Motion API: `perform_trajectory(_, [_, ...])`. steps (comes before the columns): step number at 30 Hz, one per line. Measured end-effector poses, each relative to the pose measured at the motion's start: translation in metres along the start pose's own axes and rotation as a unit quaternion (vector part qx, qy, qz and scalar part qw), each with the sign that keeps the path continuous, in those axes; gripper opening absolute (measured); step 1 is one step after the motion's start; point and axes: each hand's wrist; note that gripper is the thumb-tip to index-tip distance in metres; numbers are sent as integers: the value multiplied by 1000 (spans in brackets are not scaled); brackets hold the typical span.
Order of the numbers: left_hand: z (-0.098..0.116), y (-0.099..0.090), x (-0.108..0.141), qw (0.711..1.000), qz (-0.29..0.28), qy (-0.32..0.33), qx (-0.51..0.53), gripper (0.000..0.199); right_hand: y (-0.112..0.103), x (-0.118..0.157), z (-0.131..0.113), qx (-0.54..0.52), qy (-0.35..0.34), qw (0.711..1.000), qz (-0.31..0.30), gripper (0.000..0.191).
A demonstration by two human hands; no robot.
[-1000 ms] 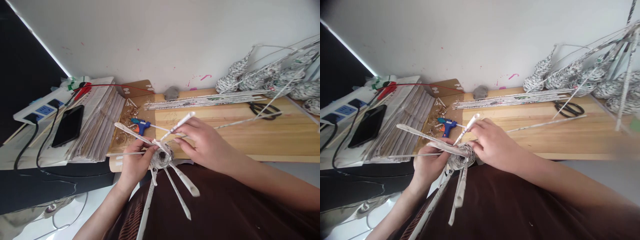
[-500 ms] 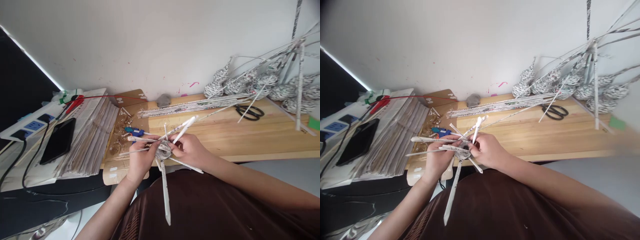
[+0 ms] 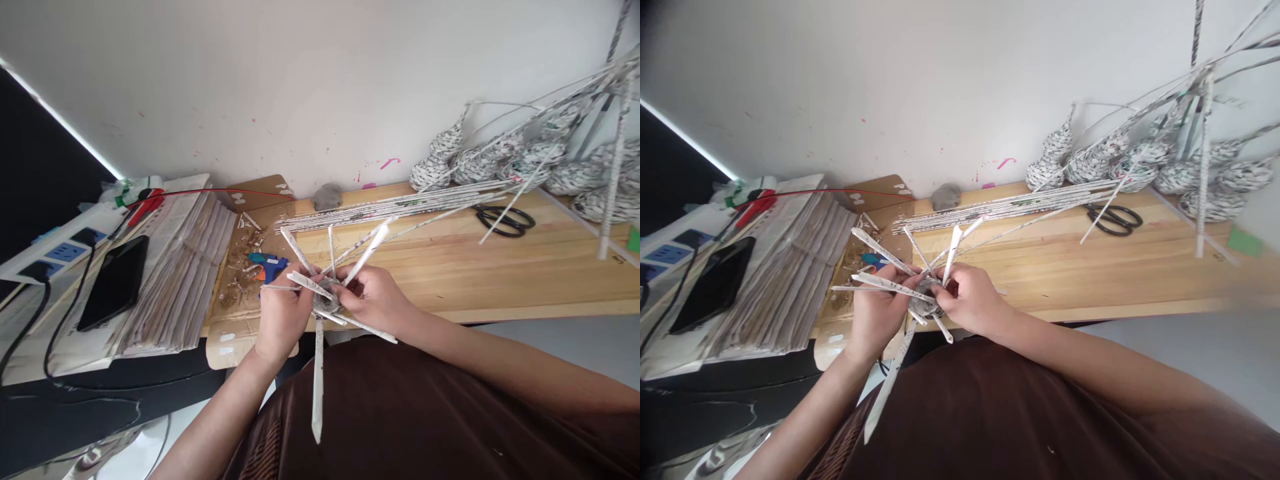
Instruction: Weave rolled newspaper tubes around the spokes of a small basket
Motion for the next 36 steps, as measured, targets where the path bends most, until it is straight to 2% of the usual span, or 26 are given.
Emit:
perform_trajectory(3, [-2, -1, -2, 1000, -7, -4, -3, 10, 3, -2, 7, -54, 5, 999, -2, 20])
perform_trajectory(10, [-7, 0, -9, 999, -23, -26, 31, 7, 4, -1, 7, -73, 21, 997, 25, 17])
perform_trajectory(13, [-5, -1, -9, 998, -12, -37, 53, 5, 2, 0, 7, -145, 34, 989, 15, 23])
perform_trajectory(16, [-2, -1, -7, 996, -1, -40, 77, 5, 0, 1, 9, -287, 84, 954, -19, 33])
perform_trajectory(20, [3, -1, -6, 995, 13, -40, 87, 5, 2, -2, 10, -430, 165, 887, -21, 26])
perform_trajectory(22, [5, -2, -6, 996, 9, -37, 81, 5, 6, -5, 11, -442, 181, 879, -1, 22])
perform_trajectory(27, [8, -7, -6, 998, -5, -39, 43, 4, 15, -11, 13, -421, 215, 880, 41, 24])
perform_trajectory(36, [4, -6, -6, 999, -5, -24, 27, 11, 18, -5, 9, -423, 211, 878, 73, 30])
Point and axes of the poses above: each hand's wrist, its own x-axis away from the middle knuckle, its own y-axis out of the palm, z = x × y, and after that the axes turned 5 degrees about -x, right-handed
